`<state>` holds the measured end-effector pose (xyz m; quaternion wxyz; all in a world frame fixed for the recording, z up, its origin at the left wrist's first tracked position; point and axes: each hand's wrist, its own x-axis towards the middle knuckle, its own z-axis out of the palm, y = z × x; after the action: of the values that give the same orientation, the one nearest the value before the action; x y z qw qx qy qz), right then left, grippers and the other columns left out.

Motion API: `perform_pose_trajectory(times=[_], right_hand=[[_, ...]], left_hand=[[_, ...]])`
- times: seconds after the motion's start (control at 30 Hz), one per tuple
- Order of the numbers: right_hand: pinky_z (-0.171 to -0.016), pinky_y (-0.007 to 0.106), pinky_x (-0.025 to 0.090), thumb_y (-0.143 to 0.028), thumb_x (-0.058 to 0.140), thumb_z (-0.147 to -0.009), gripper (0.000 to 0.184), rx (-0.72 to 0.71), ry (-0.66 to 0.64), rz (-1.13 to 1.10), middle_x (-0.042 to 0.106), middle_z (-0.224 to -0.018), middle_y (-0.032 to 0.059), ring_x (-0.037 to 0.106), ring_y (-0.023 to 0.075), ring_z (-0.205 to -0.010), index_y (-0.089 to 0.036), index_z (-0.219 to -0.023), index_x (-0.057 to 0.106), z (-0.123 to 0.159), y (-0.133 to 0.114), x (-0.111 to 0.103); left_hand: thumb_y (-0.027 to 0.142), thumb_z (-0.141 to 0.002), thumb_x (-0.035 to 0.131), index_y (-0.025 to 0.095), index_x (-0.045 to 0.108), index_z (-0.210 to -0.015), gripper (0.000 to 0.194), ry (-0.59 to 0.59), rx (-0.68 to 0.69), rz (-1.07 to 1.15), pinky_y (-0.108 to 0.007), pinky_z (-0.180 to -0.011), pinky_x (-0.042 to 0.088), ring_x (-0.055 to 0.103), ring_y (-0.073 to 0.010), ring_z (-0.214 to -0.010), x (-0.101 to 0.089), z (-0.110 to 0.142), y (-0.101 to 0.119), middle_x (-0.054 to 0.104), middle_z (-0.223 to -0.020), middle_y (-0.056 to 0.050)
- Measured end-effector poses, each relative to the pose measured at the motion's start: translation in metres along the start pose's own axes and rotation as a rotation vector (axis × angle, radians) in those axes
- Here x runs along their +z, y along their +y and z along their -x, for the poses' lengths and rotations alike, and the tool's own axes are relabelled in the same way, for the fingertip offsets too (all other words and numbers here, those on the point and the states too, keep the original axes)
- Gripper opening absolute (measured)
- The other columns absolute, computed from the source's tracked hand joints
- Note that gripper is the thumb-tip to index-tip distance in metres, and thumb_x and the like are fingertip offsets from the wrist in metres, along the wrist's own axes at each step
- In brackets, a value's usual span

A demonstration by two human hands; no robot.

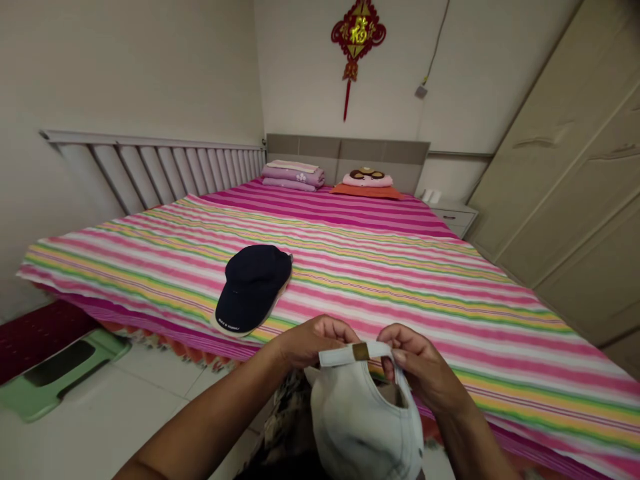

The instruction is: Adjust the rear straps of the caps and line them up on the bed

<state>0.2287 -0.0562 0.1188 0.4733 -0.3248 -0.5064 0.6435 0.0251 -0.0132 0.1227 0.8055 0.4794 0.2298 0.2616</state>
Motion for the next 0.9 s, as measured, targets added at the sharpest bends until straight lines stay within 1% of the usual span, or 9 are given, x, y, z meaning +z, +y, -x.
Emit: perform_pose_trajectory(times=[0.13,0.23,0.3,0.43,0.57,0.67,0.73,0.8,0.9], right_hand=[[-0.042,0.018,0.026,-0.04,0.069,-0.066,0.028,-0.006,-0.006,0.201,0.046,-0.054,-0.005,0.036,0.0056,-0.043,-0.016,-0.077,0.061,0.01,-0.016,0.011],[-0.045,0.02,0.028,-0.037,0.069,-0.067,0.025,0.043,-0.025,0.376,0.047,-0.053,-0.0037,0.037,0.0069,-0.048,-0.014,-0.066,0.06,0.017,-0.024,0.02],[-0.046,0.02,0.029,-0.038,0.068,-0.068,0.026,0.076,-0.045,0.393,0.047,-0.052,-0.0036,0.036,0.0072,-0.048,-0.014,-0.064,0.057,0.02,-0.025,0.025],[-0.042,0.019,0.023,-0.042,0.065,-0.07,0.031,0.101,-0.036,0.29,0.042,-0.051,-0.0055,0.03,0.0058,-0.045,-0.015,-0.063,0.051,0.026,-0.018,0.028],[-0.04,0.019,0.021,-0.043,0.064,-0.071,0.032,0.089,0.023,0.166,0.04,-0.05,-0.0063,0.028,0.0051,-0.042,-0.017,-0.064,0.048,0.031,-0.009,0.028],[-0.039,0.019,0.022,-0.04,0.065,-0.071,0.029,0.09,0.024,0.109,0.042,-0.049,-0.006,0.029,0.0052,-0.04,-0.017,-0.064,0.05,0.033,-0.007,0.026],[-0.038,0.018,0.022,-0.038,0.067,-0.07,0.028,0.053,0.082,0.036,0.04,-0.045,-0.0069,0.029,0.0049,-0.039,-0.017,-0.062,0.05,0.031,-0.008,0.02],[-0.039,0.018,0.026,-0.037,0.071,-0.066,0.03,-0.012,0.197,-0.07,0.04,-0.043,-0.0072,0.033,0.0055,-0.038,-0.017,-0.058,0.05,0.026,-0.01,0.011],[-0.043,0.019,0.035,-0.038,0.071,-0.065,0.03,-0.056,0.279,-0.188,0.047,-0.046,-0.005,0.046,0.0083,-0.042,-0.018,-0.055,0.051,0.019,-0.01,0.0]], left_hand=[[0.036,-0.049,0.079,0.01,0.068,-0.072,0.036,-0.03,-0.043,0.006,-0.016,-0.046,0.034,0.049,-0.0053,-0.046,0.012,0.002,-0.009,0.061,-0.059,-0.002],[0.037,-0.047,0.08,0.01,0.067,-0.068,0.037,-0.001,-0.062,0.036,-0.018,-0.048,0.036,0.051,-0.0072,-0.047,0.018,0.005,-0.016,0.062,-0.059,-0.003],[0.036,-0.044,0.081,0.009,0.066,-0.064,0.037,0.017,-0.07,0.027,-0.018,-0.045,0.035,0.049,-0.0065,-0.044,0.022,0.006,-0.02,0.061,-0.055,-0.001],[0.031,-0.047,0.079,0.01,0.061,-0.059,0.03,0.06,-0.051,0.024,-0.016,-0.039,0.03,0.043,-0.0041,-0.037,0.03,0.007,-0.027,0.055,-0.048,0.002],[0.026,-0.047,0.079,0.011,0.056,-0.054,0.028,0.108,0.038,0.117,-0.016,-0.04,0.03,0.042,-0.004,-0.038,0.036,0.01,-0.033,0.055,-0.048,0.002],[0.027,-0.048,0.079,0.011,0.057,-0.053,0.028,0.064,0.145,0.152,-0.017,-0.041,0.031,0.044,-0.005,-0.039,0.037,0.017,-0.037,0.056,-0.05,0.0],[0.031,-0.05,0.078,0.011,0.058,-0.053,0.029,-0.015,0.244,0.151,-0.019,-0.042,0.032,0.046,-0.007,-0.042,0.037,0.024,-0.038,0.056,-0.051,-0.002],[0.033,-0.055,0.076,0.011,0.059,-0.055,0.028,-0.073,0.351,0.128,-0.02,-0.045,0.034,0.048,-0.0085,-0.046,0.036,0.031,-0.038,0.055,-0.053,-0.002],[0.031,-0.061,0.073,0.011,0.061,-0.061,0.023,-0.013,0.419,0.152,-0.02,-0.048,0.036,0.05,-0.0086,-0.05,0.035,0.037,-0.038,0.054,-0.056,-0.002]])
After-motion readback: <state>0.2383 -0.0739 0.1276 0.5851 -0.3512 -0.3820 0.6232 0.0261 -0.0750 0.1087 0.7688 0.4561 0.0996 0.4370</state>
